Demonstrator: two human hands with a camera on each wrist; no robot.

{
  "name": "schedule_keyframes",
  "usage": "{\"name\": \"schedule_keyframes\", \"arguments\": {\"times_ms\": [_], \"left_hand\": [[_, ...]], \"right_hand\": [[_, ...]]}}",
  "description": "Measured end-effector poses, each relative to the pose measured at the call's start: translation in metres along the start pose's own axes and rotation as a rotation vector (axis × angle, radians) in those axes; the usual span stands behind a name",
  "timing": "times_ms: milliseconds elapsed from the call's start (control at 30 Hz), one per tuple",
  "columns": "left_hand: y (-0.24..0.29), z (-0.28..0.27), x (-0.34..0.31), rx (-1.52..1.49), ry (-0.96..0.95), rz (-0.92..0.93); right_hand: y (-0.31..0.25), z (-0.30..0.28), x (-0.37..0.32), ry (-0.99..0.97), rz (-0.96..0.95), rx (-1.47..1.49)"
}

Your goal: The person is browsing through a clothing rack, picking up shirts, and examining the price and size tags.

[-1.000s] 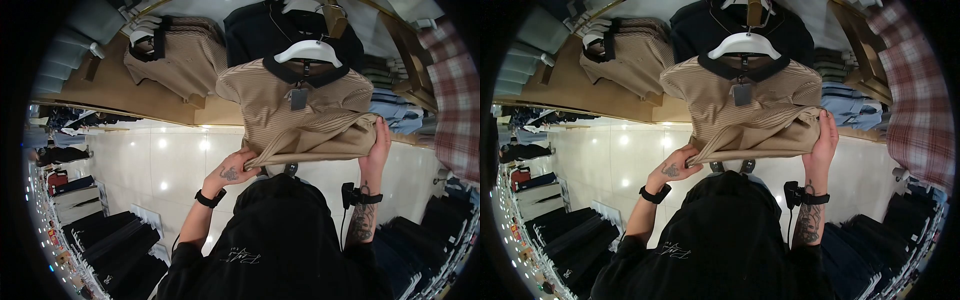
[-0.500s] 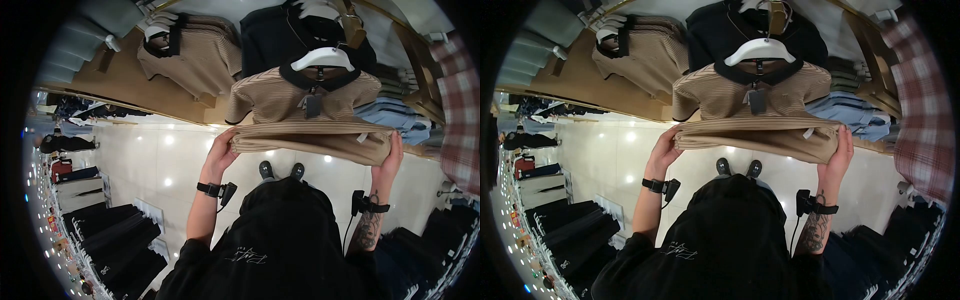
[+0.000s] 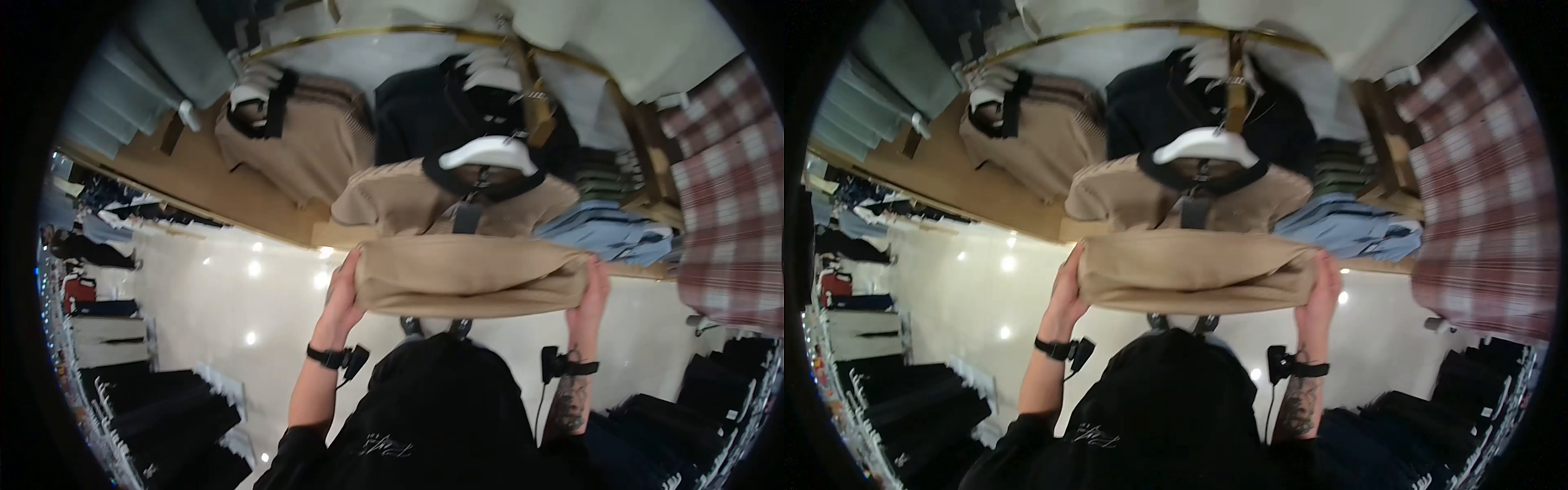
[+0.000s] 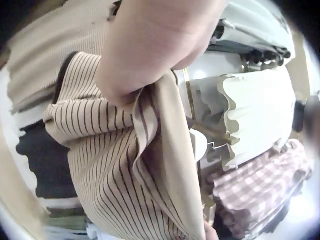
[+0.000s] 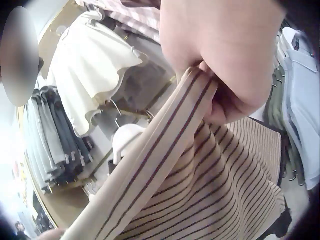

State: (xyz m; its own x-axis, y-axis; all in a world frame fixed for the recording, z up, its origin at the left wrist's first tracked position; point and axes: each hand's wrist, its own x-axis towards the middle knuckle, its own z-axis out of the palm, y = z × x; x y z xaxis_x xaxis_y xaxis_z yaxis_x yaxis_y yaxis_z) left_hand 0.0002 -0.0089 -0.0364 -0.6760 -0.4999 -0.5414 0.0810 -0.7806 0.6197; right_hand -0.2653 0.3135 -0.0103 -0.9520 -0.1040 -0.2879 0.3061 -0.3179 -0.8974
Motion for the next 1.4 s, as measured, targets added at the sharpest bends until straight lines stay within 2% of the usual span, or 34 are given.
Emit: {"name": "schedule_keyframes", "arguments": {"times_ms": [33,100,200,300,333,400,467,500,600,633,700,733,767,833,900,933,967,1067,1200,1233,1333,1367,1400], "left_hand": [[0.001,0.000,-0.003,0.045,0.009,0.011],[-0.001,-0.003,-0.006,0.145,0.019,0.011],[-0.008,-0.013,-0.014,0.266,-0.047,0.077],[-0.015,-0.024,-0.023,0.503,-0.105,0.181],[-0.016,-0.027,-0.024,0.604,-0.116,0.221],[-0.019,-0.030,-0.030,0.642,-0.149,0.178],[-0.023,-0.044,-0.030,0.747,-0.172,0.123],[-0.033,-0.055,-0.026,0.760,-0.229,0.228],[-0.038,-0.060,-0.033,0.658,-0.245,0.192],[-0.038,-0.066,-0.034,0.676,-0.231,0.131],[-0.038,-0.077,-0.036,0.701,-0.199,0.013],[-0.038,-0.084,-0.034,0.700,-0.227,0.053],[-0.041,-0.093,-0.030,0.694,-0.252,0.091],[-0.037,-0.099,-0.033,0.700,-0.287,0.152],[-0.022,-0.097,-0.044,0.664,-0.236,0.084],[-0.018,-0.098,-0.044,0.635,-0.211,0.040],[-0.020,-0.101,-0.042,0.609,-0.258,0.128],[-0.030,-0.101,-0.039,0.538,-0.240,0.167],[-0.029,-0.083,-0.037,0.639,-0.254,0.094],[-0.033,-0.076,-0.036,0.647,-0.234,0.140],[-0.029,-0.057,-0.029,0.636,-0.185,0.082],[-0.028,-0.046,-0.027,0.717,-0.132,0.130],[-0.023,-0.035,-0.025,0.829,-0.145,0.200]], "right_hand": [[0.010,-0.010,0.003,-0.112,0.004,-0.034],[0.038,-0.027,0.017,-0.290,-0.158,-0.371],[0.031,-0.011,0.009,-0.511,-0.158,-0.798],[-0.002,0.032,-0.009,-0.426,-0.244,-0.764],[-0.018,0.049,-0.014,-0.386,-0.430,-0.875],[-0.049,0.084,-0.020,-0.294,-0.801,-1.088],[-0.061,0.116,-0.015,-0.285,-1.155,-1.164],[-0.064,0.128,-0.012,-0.277,-1.332,-1.195],[-0.035,0.139,0.012,-0.388,-1.184,-1.205],[-0.028,0.144,0.010,-0.395,-0.924,-1.192],[-0.014,0.146,0.013,-0.380,-0.831,-1.165],[-0.005,0.146,0.015,-0.375,-0.782,-1.154],[0.002,0.147,0.016,-0.345,-0.852,-1.061],[0.004,0.143,0.018,-0.257,-0.889,-1.109],[0.001,0.140,0.026,-0.198,-0.992,-1.085],[-0.005,0.138,0.029,-0.195,-0.970,-1.034],[-0.014,0.137,0.032,-0.171,-1.000,-1.037],[-0.039,0.148,0.045,-0.144,-1.069,-1.002],[-0.043,0.158,0.066,-0.281,-1.042,-1.008],[-0.043,0.162,0.068,-0.317,-1.053,-1.025],[-0.045,0.173,0.085,-0.391,-0.916,-1.182],[-0.037,0.173,0.105,-0.439,-1.165,-1.054],[-0.041,0.178,0.107,-0.444,-1.130,-1.070]]}}
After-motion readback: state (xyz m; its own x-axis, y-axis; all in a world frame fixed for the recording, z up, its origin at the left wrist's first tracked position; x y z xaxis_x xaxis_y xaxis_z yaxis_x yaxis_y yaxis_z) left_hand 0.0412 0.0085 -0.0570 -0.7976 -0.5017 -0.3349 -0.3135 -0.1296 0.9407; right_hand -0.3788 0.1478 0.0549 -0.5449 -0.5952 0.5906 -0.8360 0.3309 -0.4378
